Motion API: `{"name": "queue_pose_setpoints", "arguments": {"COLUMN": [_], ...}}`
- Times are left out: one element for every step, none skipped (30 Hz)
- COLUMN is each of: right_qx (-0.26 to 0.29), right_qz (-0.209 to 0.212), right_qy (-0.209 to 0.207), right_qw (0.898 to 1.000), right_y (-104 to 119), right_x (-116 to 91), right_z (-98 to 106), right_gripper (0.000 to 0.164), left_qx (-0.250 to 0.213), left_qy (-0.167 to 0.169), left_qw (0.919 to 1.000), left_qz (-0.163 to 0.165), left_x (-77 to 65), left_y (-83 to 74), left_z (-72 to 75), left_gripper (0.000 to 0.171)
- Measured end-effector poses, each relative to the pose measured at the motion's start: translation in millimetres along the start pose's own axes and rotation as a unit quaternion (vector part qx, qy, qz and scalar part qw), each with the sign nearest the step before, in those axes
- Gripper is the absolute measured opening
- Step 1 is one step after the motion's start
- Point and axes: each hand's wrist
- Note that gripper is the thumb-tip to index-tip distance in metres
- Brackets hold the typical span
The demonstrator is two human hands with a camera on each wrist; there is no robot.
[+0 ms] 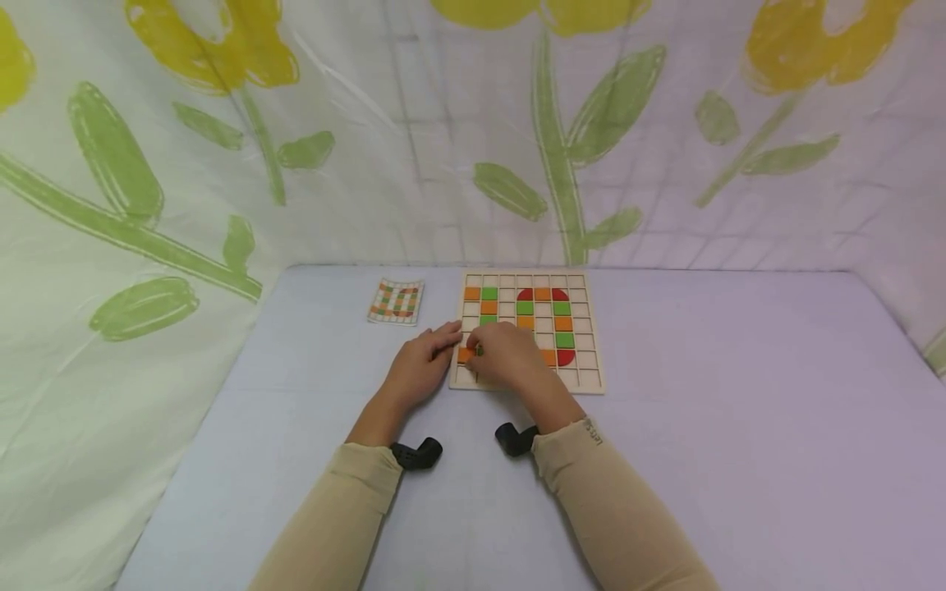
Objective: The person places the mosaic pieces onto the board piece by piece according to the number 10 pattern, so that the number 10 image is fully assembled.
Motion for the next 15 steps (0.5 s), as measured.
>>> {"name": "queue_pose_setpoints", "arguments": {"right_qx": [0.001,0.002,0.003,0.005,0.005,0.006,0.006,0.006,0.005,0.005,0.004,0.005,0.004,0.003,0.002], "right_qz": [0.000,0.000,0.001,0.002,0.003,0.004,0.004,0.004,0.004,0.003,0.002,0.000,-0.001,-0.001,0.001], "right_qy": [0.001,0.002,0.003,0.004,0.004,0.005,0.005,0.004,0.004,0.002,0.001,-0.001,-0.003,-0.004,-0.003], "right_qw": [1.000,1.000,1.000,1.000,1.000,1.000,1.000,1.000,1.000,1.000,1.000,1.000,1.000,1.000,1.000], "right_y": [-0.2,-0.5,-0.6,-0.8,-1.2,-1.5,-1.9,-2.4,-2.9,-3.5,-3.9,-4.3,-4.6,-5.0,-5.4], "right_x": [-0.2,-0.4,-0.6,-0.3,-0.2,-0.2,-0.2,-0.1,-0.1,0.0,-0.1,0.1,0.4,0.7,1.0], "right_z": [0.1,0.1,0.2,0.2,0.3,0.4,0.6,1.0,1.2,1.3,1.3,1.3,1.1,0.7,0.2], "right_gripper": [0.025,0.026,0.026,0.026,0.027,0.027,0.027,0.027,0.027,0.026,0.026,0.026,0.026,0.026,0.026], "left_qx": [0.001,0.002,0.004,0.004,0.004,0.004,0.004,0.004,0.004,0.003,0.003,0.003,0.004,0.004,0.005], "left_qy": [-0.001,-0.001,-0.002,-0.002,-0.003,-0.003,-0.003,-0.004,-0.004,-0.004,-0.003,-0.002,-0.001,0.000,0.000], "left_qw": [1.0000,1.0000,1.0000,1.0000,1.0000,1.0000,1.0000,1.0000,1.0000,1.0000,1.0000,1.0000,1.0000,1.0000,1.0000], "left_qz": [0.000,0.000,0.001,0.001,0.001,0.001,0.001,0.001,0.001,0.000,0.000,0.000,-0.001,0.000,0.000], "left_x": [0.1,0.1,0.1,0.1,0.1,0.5,0.7,1.1,1.5,1.8,2.2,2.5,2.8,2.8,2.8], "left_y": [0.2,0.5,0.6,0.7,0.5,0.6,0.4,0.2,0.1,0.1,0.3,0.7,1.1,1.5,2.0], "left_z": [-0.2,-0.3,-0.3,-0.3,-0.2,-0.2,-0.1,0.0,0.1,0.2,0.3,0.4,0.6,0.6,0.4], "left_gripper": [0.033,0.033,0.033,0.033,0.033,0.034,0.033,0.033,0.033,0.033,0.033,0.033,0.033,0.033,0.033]}}
Point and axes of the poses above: each hand's wrist, its own x-axis towards the middle knuckle, its own z-axis out of the back of the hand, y = z × x, and after that the axes turned 11 degrees about y, right-handed
